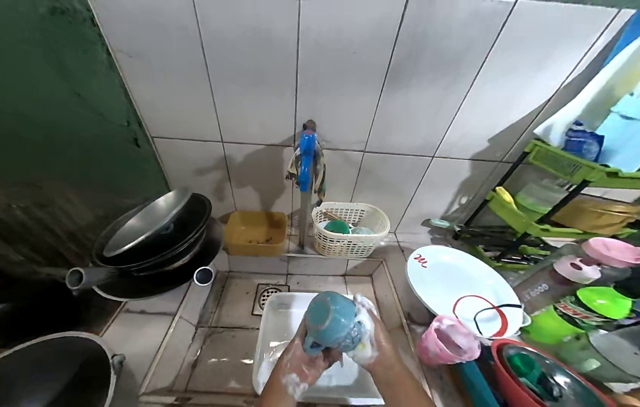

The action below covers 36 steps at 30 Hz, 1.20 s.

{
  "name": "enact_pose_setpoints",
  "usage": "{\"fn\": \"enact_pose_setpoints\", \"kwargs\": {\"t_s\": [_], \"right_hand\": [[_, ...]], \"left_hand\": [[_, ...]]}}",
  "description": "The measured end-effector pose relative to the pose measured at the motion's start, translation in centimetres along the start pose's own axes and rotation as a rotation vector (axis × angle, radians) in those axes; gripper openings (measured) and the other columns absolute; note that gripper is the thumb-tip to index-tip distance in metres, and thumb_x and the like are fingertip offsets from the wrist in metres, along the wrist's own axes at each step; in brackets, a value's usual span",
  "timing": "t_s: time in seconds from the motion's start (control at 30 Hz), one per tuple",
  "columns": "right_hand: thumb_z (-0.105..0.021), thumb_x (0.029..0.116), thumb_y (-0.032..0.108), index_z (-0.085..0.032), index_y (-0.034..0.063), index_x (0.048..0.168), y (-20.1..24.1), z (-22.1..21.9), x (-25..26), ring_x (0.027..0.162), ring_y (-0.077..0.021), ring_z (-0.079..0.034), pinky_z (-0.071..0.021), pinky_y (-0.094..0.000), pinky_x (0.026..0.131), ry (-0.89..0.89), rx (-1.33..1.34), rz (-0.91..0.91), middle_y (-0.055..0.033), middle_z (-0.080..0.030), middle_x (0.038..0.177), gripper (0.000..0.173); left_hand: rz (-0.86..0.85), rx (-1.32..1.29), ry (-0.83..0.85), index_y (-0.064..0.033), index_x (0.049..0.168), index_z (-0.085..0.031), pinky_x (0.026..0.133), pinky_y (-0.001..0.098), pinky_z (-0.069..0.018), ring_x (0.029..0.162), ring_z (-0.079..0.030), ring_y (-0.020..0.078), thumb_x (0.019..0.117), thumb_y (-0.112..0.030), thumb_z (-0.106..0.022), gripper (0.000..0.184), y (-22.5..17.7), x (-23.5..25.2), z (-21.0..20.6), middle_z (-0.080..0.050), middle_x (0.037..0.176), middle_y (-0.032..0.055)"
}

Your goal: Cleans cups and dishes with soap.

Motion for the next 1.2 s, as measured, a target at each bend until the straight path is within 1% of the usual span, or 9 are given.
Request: {"fn": "enact_pose_setpoints", "kwargs": {"t_s": [0.17, 0.3, 0.5, 0.7, 0.8, 0.93, 1.0, 1.1, 1.2], "right_hand": [[-0.051, 0.1060, 0.011, -0.064, -0.0065, 0.116, 1.0, 2.2, -0.1, 0.091, -0.0187, -0.067, -0.0569, -0.0366, 0.083, -0.209, -0.715, 0.149, -0.0151, -0.069, 0.101, 0.024], [-0.059, 0.1046, 0.022, -0.062, -0.0061, 0.129, 4.2, 2.2, -1.4, 0.108, -0.0288, -0.066, -0.0536, -0.0456, 0.095, -0.339, -0.983, 0.396, -0.0239, -0.066, 0.121, 0.037], [-0.058, 0.0974, 0.024, -0.076, 0.0037, 0.117, 1.0, -2.8, -5.5, 0.130, -0.0292, -0.060, -0.0446, -0.0501, 0.113, 0.165, -1.164, 0.915, -0.0160, -0.071, 0.128, 0.034], [-0.060, 0.1032, 0.015, -0.067, -0.0007, 0.125, 3.9, -2.2, -1.4, 0.107, -0.0204, -0.066, -0.0532, -0.0389, 0.096, -0.117, -0.917, 0.194, -0.0167, -0.070, 0.117, 0.028], [-0.061, 0.0974, 0.016, -0.071, -0.0029, 0.122, 2.9, -3.3, -3.5, 0.120, -0.0297, -0.064, -0.0496, -0.0450, 0.106, -0.124, -1.229, 0.502, -0.0201, -0.070, 0.123, 0.033], [-0.061, 0.0934, 0.027, -0.080, 0.0099, 0.099, -0.4, -4.3, -6.3, 0.110, -0.0307, -0.072, -0.0585, -0.0473, 0.094, 0.095, -1.549, 1.144, -0.0133, -0.076, 0.109, 0.026], [-0.057, 0.0966, 0.027, -0.080, 0.0110, 0.103, 0.0, -4.4, -5.3, 0.111, -0.0298, -0.071, -0.0580, -0.0487, 0.095, 0.139, -1.622, 0.998, -0.0123, -0.076, 0.111, 0.028], [-0.052, 0.1066, 0.027, -0.069, 0.0033, 0.127, 3.4, -3.6, -1.2, 0.123, -0.0332, -0.062, -0.0460, -0.0531, 0.108, 0.119, -1.533, 0.157, -0.0194, -0.068, 0.127, 0.036], [-0.055, 0.1054, 0.032, -0.066, -0.0018, 0.121, 3.8, -3.2, -0.1, 0.116, -0.0365, -0.063, -0.0479, -0.0554, 0.101, 0.028, -1.559, -0.058, -0.0233, -0.066, 0.119, 0.039]], "left_hand": [[-0.105, -0.283, -0.042, -0.0076, 0.116, -0.061, 0.079, 0.0379, -0.0622, 0.092, -0.073, 0.0228, 0.1090, -0.045, -0.035, 0.046, -0.1, -1.6, -1.5, -0.072, 0.100, 0.0120], [-0.200, -0.189, 0.039, -0.0055, 0.121, -0.060, 0.089, 0.0403, -0.0594, 0.102, -0.070, 0.0223, 0.1111, -0.040, -0.030, 0.046, -0.8, -1.7, -1.8, -0.071, 0.108, 0.0117], [-0.183, -0.016, 0.015, -0.0106, 0.111, -0.066, 0.074, 0.0335, -0.0615, 0.083, -0.072, 0.0155, 0.1110, -0.037, -0.032, 0.043, -0.2, -2.3, -2.9, -0.073, 0.092, 0.0064], [-0.210, 0.043, 0.157, -0.0036, 0.128, -0.058, 0.088, 0.0431, -0.0605, 0.099, -0.071, 0.0235, 0.1036, -0.029, -0.053, 0.035, 0.4, -1.9, -2.4, -0.071, 0.110, 0.0140], [-0.182, 0.094, -0.003, -0.0042, 0.122, -0.061, 0.080, 0.0415, -0.0613, 0.091, -0.072, 0.0222, 0.1108, -0.035, -0.034, 0.042, -0.2, -2.0, -3.0, -0.072, 0.101, 0.0124], [-0.290, 0.202, -0.260, -0.0071, 0.108, -0.060, 0.065, 0.0265, -0.0583, 0.073, -0.067, 0.0087, 0.1126, -0.027, -0.026, 0.039, -0.6, -3.1, -3.7, -0.067, 0.081, 0.0019], [-0.334, 0.305, -0.310, -0.0049, 0.118, -0.056, 0.071, 0.0267, -0.0579, 0.080, -0.067, 0.0082, 0.1125, -0.024, -0.025, 0.036, -0.6, -3.2, -3.6, -0.067, 0.089, 0.0031], [-0.274, 0.639, -0.344, 0.0051, 0.133, -0.056, 0.096, 0.0389, -0.0521, 0.110, -0.063, 0.0204, 0.1127, -0.029, -0.031, 0.047, -0.7, -3.0, -4.2, -0.063, 0.123, 0.0187], [-0.230, 0.681, -0.357, 0.0060, 0.133, -0.057, 0.100, 0.0406, -0.0497, 0.115, -0.061, 0.0224, 0.1122, -0.029, -0.034, 0.047, -0.5, -2.8, -4.4, -0.062, 0.127, 0.0204]]}}
Point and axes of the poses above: each hand's wrist, its own x-axis towards the middle knuckle, its own z-axis out of the back of the hand, y = z × x, the point moved 4 cm from there along x, towards the middle knuckle
